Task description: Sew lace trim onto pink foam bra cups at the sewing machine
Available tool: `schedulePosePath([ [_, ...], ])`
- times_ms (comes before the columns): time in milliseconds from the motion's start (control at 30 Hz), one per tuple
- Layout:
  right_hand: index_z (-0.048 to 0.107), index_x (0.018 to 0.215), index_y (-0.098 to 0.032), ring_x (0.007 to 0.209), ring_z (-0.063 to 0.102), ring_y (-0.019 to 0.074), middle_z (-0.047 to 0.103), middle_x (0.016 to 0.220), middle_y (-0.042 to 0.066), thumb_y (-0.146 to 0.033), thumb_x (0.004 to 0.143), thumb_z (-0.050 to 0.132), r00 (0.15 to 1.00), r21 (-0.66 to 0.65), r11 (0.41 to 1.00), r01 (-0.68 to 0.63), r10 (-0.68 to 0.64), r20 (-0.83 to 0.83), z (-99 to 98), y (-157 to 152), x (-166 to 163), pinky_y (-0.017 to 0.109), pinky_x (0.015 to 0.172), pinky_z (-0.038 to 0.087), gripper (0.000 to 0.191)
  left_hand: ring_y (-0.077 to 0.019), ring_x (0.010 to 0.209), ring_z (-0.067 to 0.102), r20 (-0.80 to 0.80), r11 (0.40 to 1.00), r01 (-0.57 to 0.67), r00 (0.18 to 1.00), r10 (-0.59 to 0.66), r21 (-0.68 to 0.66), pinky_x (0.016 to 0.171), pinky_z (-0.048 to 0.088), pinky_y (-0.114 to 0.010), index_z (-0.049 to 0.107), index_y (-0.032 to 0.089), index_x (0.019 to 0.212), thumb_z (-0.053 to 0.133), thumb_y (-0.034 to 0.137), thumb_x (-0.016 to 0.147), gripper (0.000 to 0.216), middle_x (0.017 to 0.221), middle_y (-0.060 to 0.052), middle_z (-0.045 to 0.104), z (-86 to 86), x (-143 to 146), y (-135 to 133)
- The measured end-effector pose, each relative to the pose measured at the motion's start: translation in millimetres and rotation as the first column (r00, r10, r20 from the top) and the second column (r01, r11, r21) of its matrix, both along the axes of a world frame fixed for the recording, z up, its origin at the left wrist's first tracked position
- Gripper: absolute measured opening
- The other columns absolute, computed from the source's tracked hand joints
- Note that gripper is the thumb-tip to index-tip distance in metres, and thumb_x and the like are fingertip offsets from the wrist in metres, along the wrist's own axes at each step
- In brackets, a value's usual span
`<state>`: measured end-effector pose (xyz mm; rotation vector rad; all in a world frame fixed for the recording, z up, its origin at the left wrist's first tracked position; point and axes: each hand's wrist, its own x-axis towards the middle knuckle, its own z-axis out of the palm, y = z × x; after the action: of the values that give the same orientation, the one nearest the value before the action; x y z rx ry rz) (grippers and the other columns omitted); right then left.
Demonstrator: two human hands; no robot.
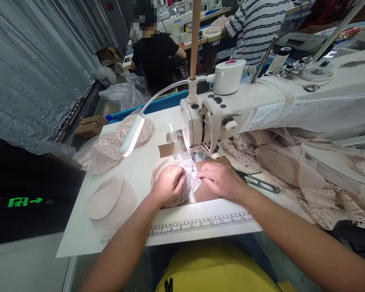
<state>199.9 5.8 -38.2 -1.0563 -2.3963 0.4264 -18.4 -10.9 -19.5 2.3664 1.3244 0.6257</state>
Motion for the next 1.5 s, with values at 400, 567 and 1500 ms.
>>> schedulePosePath([
  [400, 0.064, 0.105, -0.019, 0.067, 0.04, 0.017, 0.056, 0.076, 0.004, -0.011, 0.088, 0.04, 0.956, 0.115, 0.991, -0.062, 0.025, 0.293, 3.1, -43, 5, 0.03, 0.062, 0.026, 0.031, -0.0194, 0.085, 0.055, -0.074, 0.955, 0.29, 0.956, -0.285, 0.061, 0.077, 0.042, -0.035, 0.064, 0.019, 0.103, 0.046, 0.022, 0.09, 0.022, 0.091, -0.007, 0.063, -7.0, -6, -1],
  [567, 0.063, 0.108, -0.019, 0.07, 0.04, 0.0176, 0.056, 0.079, 0.004, -0.01, 0.087, 0.04, 0.964, 0.12, 0.991, -0.064, 0.031, 0.264, -1.5, -45, 6, 0.03, 0.064, 0.027, 0.032, -0.0181, 0.084, 0.052, -0.158, 0.947, 0.304, 0.945, -0.286, 0.107, 0.077, 0.04, -0.035, 0.064, 0.021, 0.112, 0.043, 0.026, 0.094, 0.028, 0.093, -0.007, 0.062, -8.7, 0, -6],
  [1500, 0.065, 0.09, -0.015, 0.067, 0.039, 0.0179, 0.052, 0.073, 0.005, -0.006, 0.085, 0.039, 0.971, 0.165, 0.986, 0.012, -0.051, 0.235, -3.4, -40, 0, 0.029, 0.063, 0.03, 0.028, -0.0232, 0.092, 0.056, -0.315, 0.957, 0.236, 0.933, -0.174, 0.169, 0.081, 0.048, -0.041, 0.055, 0.012, 0.123, 0.036, 0.018, 0.092, 0.037, 0.131, -0.012, 0.055, -11.2, 8, 10],
])
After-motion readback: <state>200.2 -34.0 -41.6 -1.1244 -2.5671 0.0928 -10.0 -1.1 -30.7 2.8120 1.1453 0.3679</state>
